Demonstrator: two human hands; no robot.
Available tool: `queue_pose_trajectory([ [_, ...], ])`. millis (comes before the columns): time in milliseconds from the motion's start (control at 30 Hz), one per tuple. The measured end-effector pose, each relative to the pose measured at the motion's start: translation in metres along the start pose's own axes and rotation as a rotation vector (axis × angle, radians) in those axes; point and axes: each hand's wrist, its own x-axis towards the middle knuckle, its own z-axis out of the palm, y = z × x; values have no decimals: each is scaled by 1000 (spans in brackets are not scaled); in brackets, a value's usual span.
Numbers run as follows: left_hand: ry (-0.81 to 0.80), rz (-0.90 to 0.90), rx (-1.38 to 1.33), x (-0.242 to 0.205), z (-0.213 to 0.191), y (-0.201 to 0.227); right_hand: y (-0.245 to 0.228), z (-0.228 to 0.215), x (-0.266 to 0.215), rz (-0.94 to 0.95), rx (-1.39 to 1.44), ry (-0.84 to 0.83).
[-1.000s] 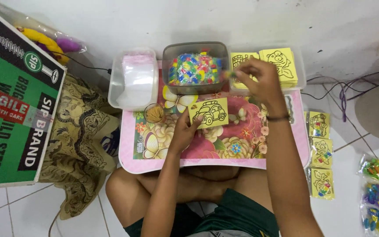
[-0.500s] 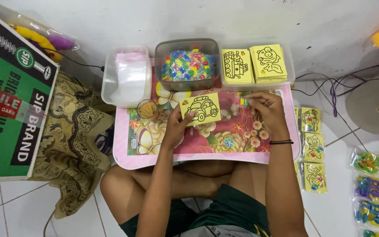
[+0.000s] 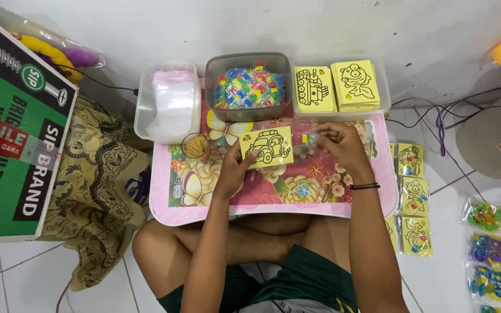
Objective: The person assembles small toy kits by placing a printed card and a plastic animal figurine into a clear plastic bag and sealing it.
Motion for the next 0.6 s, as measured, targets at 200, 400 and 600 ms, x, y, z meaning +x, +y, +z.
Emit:
queue_pose_trajectory([
  [200, -26, -30, 32, 1, -3, -4, -5, 6, -1, 0, 106, -34],
  [400, -72, -36, 44, -2, -3, -1, 9, 25, 3, -1, 97, -56],
  [600, -95, -18, 55, 1, -13, -17, 50, 28, 9, -40, 54, 66],
])
